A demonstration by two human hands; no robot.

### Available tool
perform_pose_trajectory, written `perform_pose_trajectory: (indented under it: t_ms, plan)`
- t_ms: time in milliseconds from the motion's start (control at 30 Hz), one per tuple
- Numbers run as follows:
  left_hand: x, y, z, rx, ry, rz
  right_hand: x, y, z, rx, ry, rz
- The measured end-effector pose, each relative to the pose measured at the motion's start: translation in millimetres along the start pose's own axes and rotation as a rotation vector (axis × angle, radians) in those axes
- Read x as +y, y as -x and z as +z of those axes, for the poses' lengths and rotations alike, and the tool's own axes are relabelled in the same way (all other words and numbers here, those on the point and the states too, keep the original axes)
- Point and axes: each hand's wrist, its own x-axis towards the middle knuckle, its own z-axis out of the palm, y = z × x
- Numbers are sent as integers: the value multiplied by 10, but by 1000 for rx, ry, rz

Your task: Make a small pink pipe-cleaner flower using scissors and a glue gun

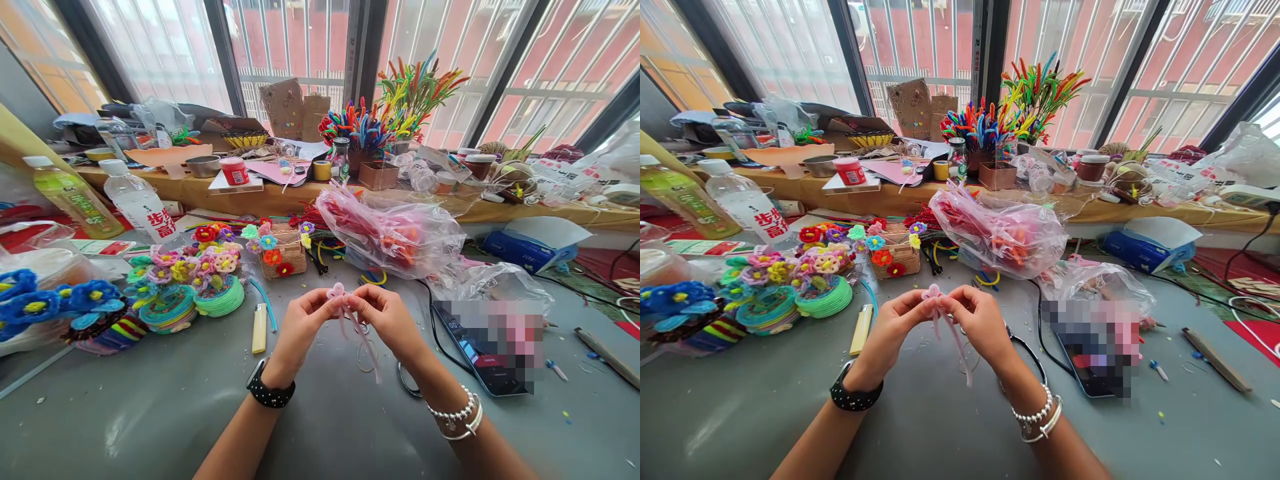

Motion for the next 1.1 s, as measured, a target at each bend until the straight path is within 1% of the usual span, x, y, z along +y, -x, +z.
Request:
perform_pose_trajectory:
  t_ms: [100,200,433,500,600,733,833,1000,1100]
  plan:
    - [-7,-1,0,19,-29,16,-4,-6,-8,0,68,-22]
    - [-6,4,-3,-5,-80,29,-11,-23,-58,-52,160,-54]
    - [27,43,21,-121,-188,9,-66,-44,-274,-189,347,-167]
    - [47,44,10,-164,-180,-32,-80,-38,-303,-225,383,-213]
    - [76,30,-34,-236,-143,-88,-82,-25,-284,-259,418,-268]
    - [78,7,-74,-238,-120,-128,-45,-21,-187,-225,411,-248]
    - [48,-1,-48,-251,-132,-155,-26,-20,-123,-178,445,-257]
    - [6,-1,10,-247,-138,-117,-30,3,-77,-26,458,-270]
    - [-1,0,14,-212,-161,-86,-26,14,-57,50,482,-270]
